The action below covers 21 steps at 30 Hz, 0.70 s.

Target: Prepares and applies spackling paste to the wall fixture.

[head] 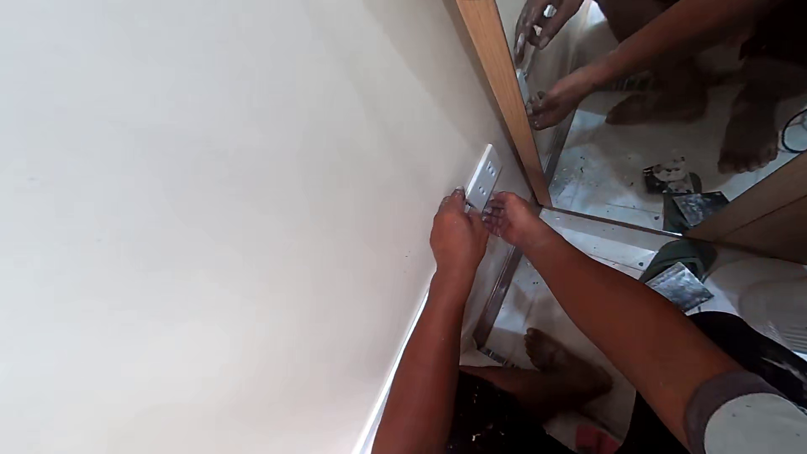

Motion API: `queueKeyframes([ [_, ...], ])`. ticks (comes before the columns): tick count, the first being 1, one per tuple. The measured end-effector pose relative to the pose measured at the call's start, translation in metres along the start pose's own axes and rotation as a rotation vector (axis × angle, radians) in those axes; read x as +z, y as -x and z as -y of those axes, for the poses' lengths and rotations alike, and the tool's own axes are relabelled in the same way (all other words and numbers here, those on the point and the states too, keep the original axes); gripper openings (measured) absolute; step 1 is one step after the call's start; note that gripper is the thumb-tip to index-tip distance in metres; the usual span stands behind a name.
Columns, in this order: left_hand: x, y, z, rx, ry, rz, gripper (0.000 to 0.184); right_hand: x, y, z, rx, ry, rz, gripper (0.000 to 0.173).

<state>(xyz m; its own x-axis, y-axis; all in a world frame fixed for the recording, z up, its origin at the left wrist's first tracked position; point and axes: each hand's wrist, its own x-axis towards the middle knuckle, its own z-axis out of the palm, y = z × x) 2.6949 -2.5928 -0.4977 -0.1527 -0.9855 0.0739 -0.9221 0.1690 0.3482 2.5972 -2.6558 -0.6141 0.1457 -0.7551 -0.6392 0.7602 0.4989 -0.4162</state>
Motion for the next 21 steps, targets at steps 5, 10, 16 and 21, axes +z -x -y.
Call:
queueKeyframes([
  [5,0.004,-0.01,-0.022,-0.073,-0.184,0.068,0.041,0.0,0.0,0.004,0.025,-0.055,0.019,0.035],
  [10,0.008,-0.03,-0.031,-0.169,-0.326,0.133,0.042,-0.001,-0.011,0.001,0.064,-0.136,0.077,0.033],
  [16,0.005,-0.039,-0.026,-0.024,-0.664,0.172,0.031,-0.002,-0.019,-0.001,0.076,-0.133,0.075,0.037],
  [21,0.006,-0.05,-0.031,0.031,-0.862,0.193,0.019,0.001,-0.018,0.005,0.058,-0.115,0.032,0.035],
])
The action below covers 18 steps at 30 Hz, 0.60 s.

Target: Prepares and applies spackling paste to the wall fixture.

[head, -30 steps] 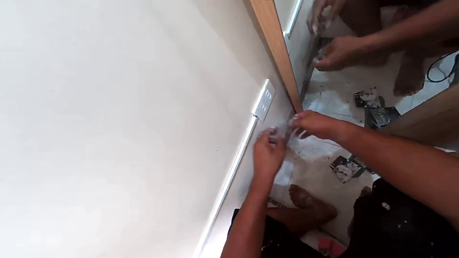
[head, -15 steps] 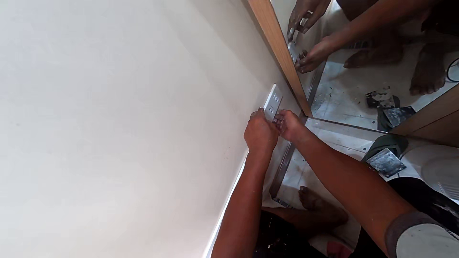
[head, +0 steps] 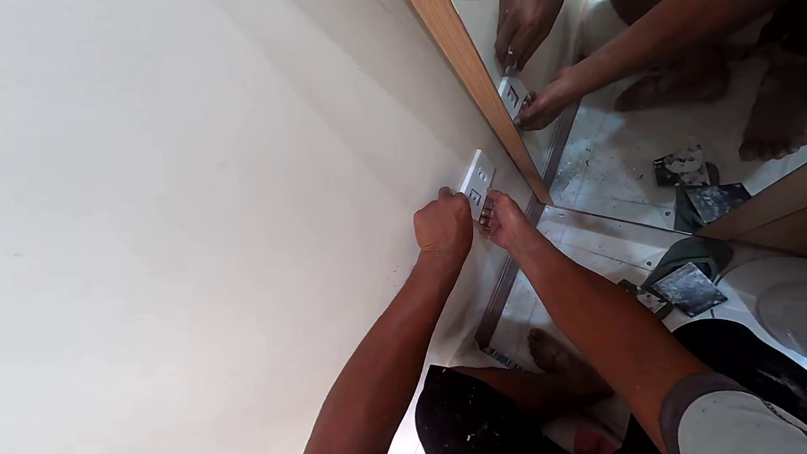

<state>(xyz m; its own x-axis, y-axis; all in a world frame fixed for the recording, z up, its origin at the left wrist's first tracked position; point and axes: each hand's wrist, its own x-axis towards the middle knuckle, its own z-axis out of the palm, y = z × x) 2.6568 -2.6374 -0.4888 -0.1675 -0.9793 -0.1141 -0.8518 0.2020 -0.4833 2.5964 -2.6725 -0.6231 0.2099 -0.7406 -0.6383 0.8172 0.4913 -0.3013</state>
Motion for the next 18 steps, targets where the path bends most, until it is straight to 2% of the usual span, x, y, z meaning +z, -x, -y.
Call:
queueKeyframes([
  [11,-0.001,-0.008,0.003,0.037,-0.027,-0.033,0.019,0.005,-0.023,0.034,0.01,0.028,-0.078,0.043],
  [18,-0.005,-0.018,-0.016,-0.104,0.077,-0.018,0.022,0.016,-0.017,0.037,0.001,0.06,-0.148,0.033],
])
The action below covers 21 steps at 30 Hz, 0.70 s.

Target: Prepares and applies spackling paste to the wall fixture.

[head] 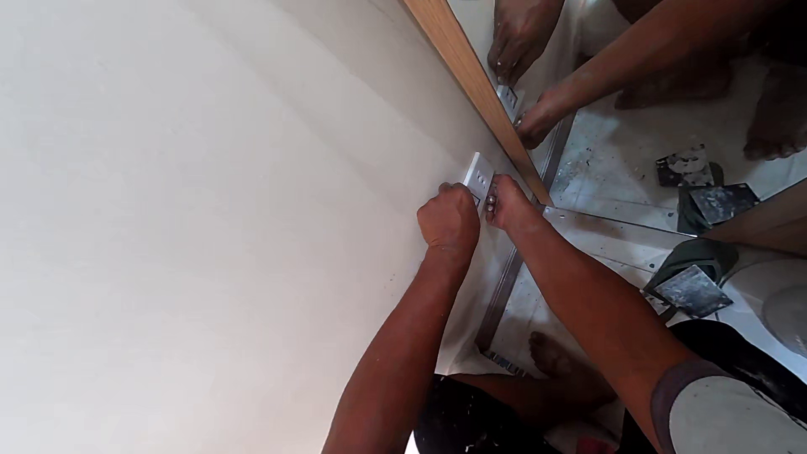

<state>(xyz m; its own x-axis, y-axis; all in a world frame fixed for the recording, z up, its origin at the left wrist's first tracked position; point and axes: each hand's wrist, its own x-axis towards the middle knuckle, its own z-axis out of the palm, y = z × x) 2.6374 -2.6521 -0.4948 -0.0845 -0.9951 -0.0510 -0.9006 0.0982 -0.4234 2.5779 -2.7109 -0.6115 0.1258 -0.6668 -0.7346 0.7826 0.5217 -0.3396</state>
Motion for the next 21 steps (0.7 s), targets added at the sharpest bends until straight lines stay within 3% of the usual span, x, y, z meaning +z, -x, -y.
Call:
queueKeyframes([
  [10,0.002,0.001,-0.013,-0.11,0.049,0.013,0.024,0.001,0.001,0.001,-0.005,-0.025,0.005,0.029],
  [14,-0.005,0.0,-0.021,-0.085,0.111,0.038,0.03,0.007,0.004,0.015,-0.145,-0.111,0.046,0.032],
  [16,-0.006,-0.004,-0.025,-0.073,0.156,0.041,0.028,0.012,0.017,0.033,-0.224,-0.063,0.049,0.028],
  [21,-0.012,-0.006,-0.016,0.019,0.298,-0.058,0.018,0.0,0.02,0.024,-0.265,0.03,0.066,0.032],
])
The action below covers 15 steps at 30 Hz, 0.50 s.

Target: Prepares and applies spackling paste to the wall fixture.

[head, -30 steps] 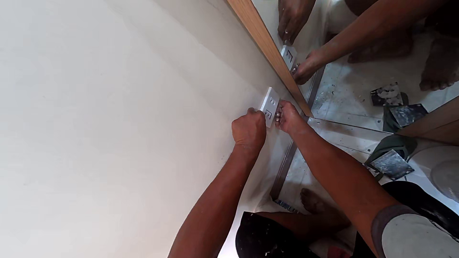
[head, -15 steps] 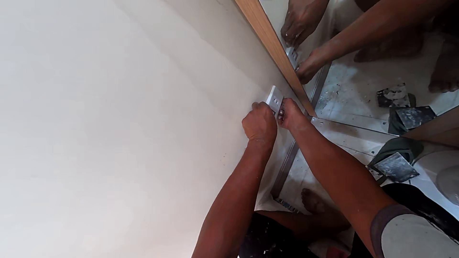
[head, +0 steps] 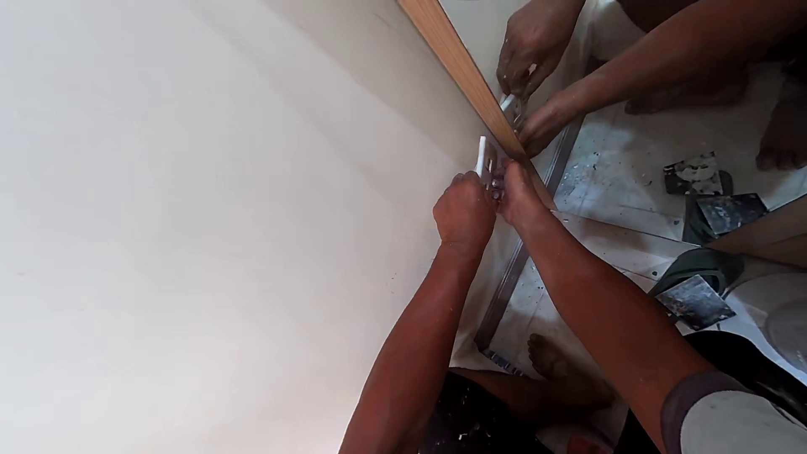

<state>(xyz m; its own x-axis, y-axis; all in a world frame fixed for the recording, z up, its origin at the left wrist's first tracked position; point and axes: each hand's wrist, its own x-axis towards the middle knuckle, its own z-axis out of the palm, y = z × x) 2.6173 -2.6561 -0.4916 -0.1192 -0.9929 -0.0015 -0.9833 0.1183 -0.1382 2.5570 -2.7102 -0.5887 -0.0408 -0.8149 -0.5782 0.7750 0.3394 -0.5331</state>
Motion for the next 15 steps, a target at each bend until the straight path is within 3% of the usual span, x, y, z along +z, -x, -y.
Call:
queueKeyframes([
  [4,0.03,0.051,-0.006,0.153,0.163,0.024,0.018,-0.057,0.003,-0.022,-0.105,0.268,-0.059,0.057],
  [6,0.067,0.084,-0.015,0.203,0.189,0.128,0.017,-0.105,-0.004,-0.037,-0.018,0.42,-0.08,0.052],
  [10,0.168,0.116,-0.025,0.163,0.138,0.517,0.022,-0.197,-0.009,-0.041,0.271,0.971,-0.169,0.04],
  [15,0.27,0.14,-0.048,0.157,0.092,0.763,0.03,-0.264,0.017,-0.002,0.469,1.119,-0.2,0.029],
])
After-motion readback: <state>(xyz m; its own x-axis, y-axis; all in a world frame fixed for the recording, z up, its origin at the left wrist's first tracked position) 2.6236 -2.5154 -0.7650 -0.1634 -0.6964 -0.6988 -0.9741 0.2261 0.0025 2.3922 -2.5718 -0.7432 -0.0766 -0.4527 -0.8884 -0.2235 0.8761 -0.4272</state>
